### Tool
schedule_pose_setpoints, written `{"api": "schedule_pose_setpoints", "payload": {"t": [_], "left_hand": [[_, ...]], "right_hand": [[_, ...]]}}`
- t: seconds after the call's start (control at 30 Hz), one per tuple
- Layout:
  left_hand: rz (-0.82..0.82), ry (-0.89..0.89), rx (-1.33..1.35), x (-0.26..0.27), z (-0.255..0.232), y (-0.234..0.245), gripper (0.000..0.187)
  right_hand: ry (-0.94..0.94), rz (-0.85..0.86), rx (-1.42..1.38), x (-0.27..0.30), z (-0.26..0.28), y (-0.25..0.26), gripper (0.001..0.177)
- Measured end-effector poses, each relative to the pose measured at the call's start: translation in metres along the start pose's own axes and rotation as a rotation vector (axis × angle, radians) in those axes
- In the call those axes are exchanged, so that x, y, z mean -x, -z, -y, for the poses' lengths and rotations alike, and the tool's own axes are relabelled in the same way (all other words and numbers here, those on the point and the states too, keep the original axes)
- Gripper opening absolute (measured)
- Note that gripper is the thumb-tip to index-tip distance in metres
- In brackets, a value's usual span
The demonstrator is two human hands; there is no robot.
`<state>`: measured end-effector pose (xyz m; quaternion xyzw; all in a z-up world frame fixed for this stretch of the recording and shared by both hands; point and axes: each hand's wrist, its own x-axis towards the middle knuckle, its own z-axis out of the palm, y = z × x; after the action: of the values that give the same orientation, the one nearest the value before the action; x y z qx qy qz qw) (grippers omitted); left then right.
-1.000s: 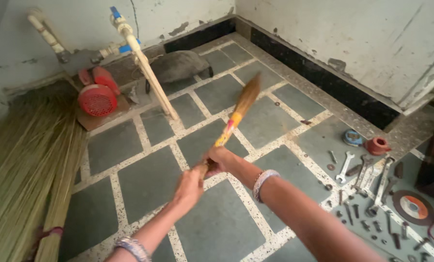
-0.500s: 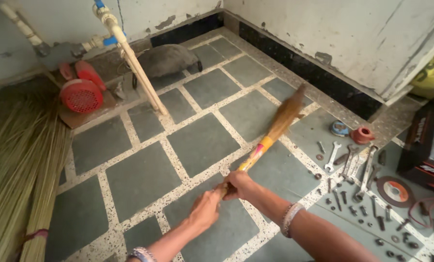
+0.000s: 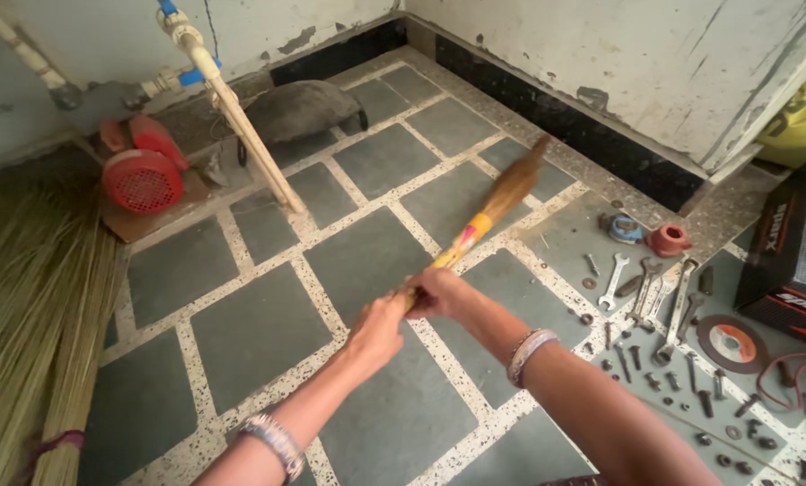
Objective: The person gathers natural bristles, bundles them with wire, and attaches the bundle to a long handle by sliding a metal sleeve over the joint.
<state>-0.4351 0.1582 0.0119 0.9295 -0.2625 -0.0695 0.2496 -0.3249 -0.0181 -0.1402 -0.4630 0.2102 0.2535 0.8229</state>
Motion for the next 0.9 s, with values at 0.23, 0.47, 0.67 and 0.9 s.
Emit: {"api": "schedule_pose_setpoints", "payload": {"t": [0.23, 0.47, 0.67, 0.9], "left_hand": [[0.115, -0.097, -0.119, -0.029, -0.021, -0.014, 0.035], [-0.032, -0.260, 0.067, 0.056, -0.024, 0.013, 0.046], [-0.171, -0.148, 0.127, 0.135, -0.012, 0.041, 0.062], [0.092, 0.324, 0.087, 0.151, 0.007, 0.017, 0.028]], "right_hand": [[-0.031, -0.147, -0.003, 0.039, 0.022, 0.041, 0.022], [0.113, -0.201, 0.107, 0.132, -0.018, -0.030, 0.023], [0.141, -0.105, 0.257, 0.133, -0.058, -0.107, 0.026], [-0.089, -0.043, 0.153, 0.060, -0.113, -0.096, 0.024]]}}
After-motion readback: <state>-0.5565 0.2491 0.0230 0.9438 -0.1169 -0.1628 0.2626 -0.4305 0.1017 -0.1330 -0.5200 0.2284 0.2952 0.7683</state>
